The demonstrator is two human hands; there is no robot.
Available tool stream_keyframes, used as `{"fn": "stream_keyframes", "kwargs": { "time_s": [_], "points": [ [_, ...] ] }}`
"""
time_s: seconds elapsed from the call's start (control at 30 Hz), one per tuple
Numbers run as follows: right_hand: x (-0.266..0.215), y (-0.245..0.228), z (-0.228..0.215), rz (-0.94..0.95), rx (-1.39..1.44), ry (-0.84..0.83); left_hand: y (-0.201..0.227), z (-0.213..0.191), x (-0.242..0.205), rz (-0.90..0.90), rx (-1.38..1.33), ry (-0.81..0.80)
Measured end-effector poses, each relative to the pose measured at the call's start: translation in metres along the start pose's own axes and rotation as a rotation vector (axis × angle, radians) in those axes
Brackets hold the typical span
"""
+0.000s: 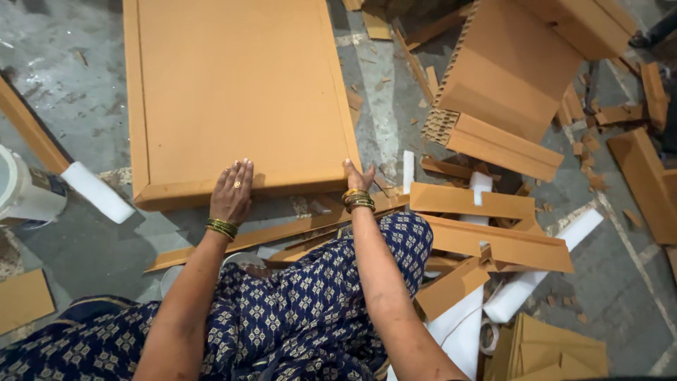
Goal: The person sits on the floor and assembles a cardboard box. They use a white foam roller to apply a liquid adhesive from a bucket onto the edges of the cardboard flaps. The person then folds the flaps and presses them firmly to secure the box structure.
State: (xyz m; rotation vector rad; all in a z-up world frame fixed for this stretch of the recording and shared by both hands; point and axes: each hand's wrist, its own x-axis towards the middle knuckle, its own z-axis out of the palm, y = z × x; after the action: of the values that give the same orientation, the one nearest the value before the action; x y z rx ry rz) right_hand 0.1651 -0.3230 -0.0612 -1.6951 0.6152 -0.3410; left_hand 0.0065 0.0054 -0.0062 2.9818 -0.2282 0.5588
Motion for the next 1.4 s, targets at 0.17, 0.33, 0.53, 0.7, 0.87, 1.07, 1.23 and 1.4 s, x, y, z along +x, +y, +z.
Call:
{"fn": "stream_keyframes", "kwargs": {
  "time_s": [0.17,0.33,0.53,0.7,0.87,1.07,1.23,1.4],
  "points": [
    [-0.002,-0.005,0.001,0.046,0.064,0.002,0.001,-0.002,0.001,0.001,0.015,0.024],
    [-0.003,-0.004,0.001,0.077,0.188,-0.022,0.001,0.000,-0.001,0.006,0.001,0.025],
    [-0.001,-0.005,-0.001,0.061,0.048,0.017,0.000,0.006,0.000,0.005,-0.003,0.068],
    [-0.001,-0.005,-0.001,0.041,-0.009,0.022,0.001,0.009,-0.001,-0.007,0.016,0.040],
    [-0.001,-0.005,-0.003,0.077,-0.001,0.016,0.001,0.005,0.000,0.004,-0.001,0.044],
    [-0.002,-0.006,-0.003,0.078,-0.028,0.017,0.001,0.000,0.001,0.012,0.015,0.077],
    [-0.002,-0.008,-0.005,0.066,-0.039,0.016,0.002,0.001,0.001,0.013,-0.038,0.088],
    [-0.003,-0.010,-0.006,0.058,-0.173,0.024,0.001,0.002,0.001,0.016,-0.004,0.095]
  ]
}}
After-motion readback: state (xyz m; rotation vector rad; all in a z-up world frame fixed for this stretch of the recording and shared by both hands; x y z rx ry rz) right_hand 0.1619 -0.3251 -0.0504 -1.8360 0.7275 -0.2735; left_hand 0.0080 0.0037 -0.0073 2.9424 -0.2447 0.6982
